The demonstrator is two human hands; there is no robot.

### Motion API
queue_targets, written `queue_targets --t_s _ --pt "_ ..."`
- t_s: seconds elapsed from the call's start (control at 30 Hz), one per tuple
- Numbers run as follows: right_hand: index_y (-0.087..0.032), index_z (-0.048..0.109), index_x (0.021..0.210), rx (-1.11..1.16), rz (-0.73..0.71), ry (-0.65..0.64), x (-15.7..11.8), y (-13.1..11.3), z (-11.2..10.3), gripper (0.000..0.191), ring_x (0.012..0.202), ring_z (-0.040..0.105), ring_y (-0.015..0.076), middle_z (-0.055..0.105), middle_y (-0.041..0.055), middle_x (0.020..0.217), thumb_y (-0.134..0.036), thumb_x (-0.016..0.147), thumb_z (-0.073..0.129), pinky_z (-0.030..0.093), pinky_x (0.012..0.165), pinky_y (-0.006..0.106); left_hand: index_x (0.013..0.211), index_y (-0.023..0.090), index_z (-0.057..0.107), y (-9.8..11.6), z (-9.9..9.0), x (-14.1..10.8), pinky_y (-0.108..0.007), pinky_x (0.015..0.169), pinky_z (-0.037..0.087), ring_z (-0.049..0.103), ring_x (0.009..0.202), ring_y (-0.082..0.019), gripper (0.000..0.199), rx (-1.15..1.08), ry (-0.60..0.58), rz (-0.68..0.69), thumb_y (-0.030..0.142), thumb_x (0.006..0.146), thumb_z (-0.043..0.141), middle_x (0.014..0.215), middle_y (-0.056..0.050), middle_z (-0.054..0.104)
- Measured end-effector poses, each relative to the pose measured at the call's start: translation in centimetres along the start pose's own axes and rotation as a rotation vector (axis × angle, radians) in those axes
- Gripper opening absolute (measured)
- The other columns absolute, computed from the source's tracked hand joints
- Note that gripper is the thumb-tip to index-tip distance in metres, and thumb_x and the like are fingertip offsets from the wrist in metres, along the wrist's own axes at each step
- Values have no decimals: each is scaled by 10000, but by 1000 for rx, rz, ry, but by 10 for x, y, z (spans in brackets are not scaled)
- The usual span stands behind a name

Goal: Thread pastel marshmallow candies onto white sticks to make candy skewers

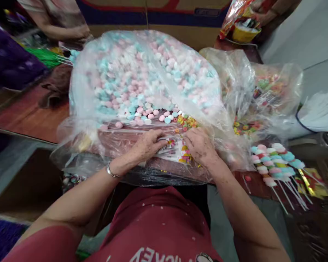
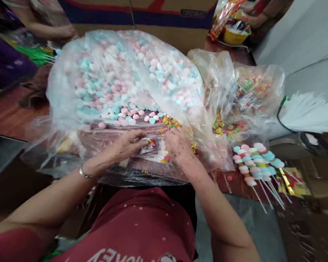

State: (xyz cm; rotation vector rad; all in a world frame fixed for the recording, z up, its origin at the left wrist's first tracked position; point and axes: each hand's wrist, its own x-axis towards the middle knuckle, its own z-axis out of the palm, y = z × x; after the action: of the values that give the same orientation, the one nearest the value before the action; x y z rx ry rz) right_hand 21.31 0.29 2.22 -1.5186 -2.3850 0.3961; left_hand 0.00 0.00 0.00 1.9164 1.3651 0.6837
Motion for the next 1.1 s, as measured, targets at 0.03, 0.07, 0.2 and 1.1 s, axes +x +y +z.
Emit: queue_targets --t_s 0.03,0.07,0.2,1.1 --pt "-155 652 856 46 11 40 -3 -1 0 206 961 584 266 655 121 927 -180 900 453 463 898 414 795 142 640 2 -3 1 -246 619 373 517 690 -133 141 -41 -25 -14 276 804 599 740 5 614" --pt "-157 653 933 88 21 80 -5 -2 1 197 957 589 256 654 114 953 -184 897 461 470 892 408 774 142 637 3 -6 3 -240 602 366 504 664 -124 137 -75 -47 -22 270 804 597 710 12 600" --pt "-165 570 1203 222 73 240 -14 -1 -1 338 934 598 242 638 112 1062 -236 886 474 491 860 425 715 144 621 10 -17 5 -226 569 349 459 618 -103 153 -165 -106 12 254 814 583 648 26 544" --pt "-230 441 633 138 19 312 -24 9 14 339 659 472 174 515 16 645 -359 946 420 360 647 305 887 162 669 21 -5 11 -236 634 427 579 681 -129 177 80 -98 378 268 924 532 775 -13 669"
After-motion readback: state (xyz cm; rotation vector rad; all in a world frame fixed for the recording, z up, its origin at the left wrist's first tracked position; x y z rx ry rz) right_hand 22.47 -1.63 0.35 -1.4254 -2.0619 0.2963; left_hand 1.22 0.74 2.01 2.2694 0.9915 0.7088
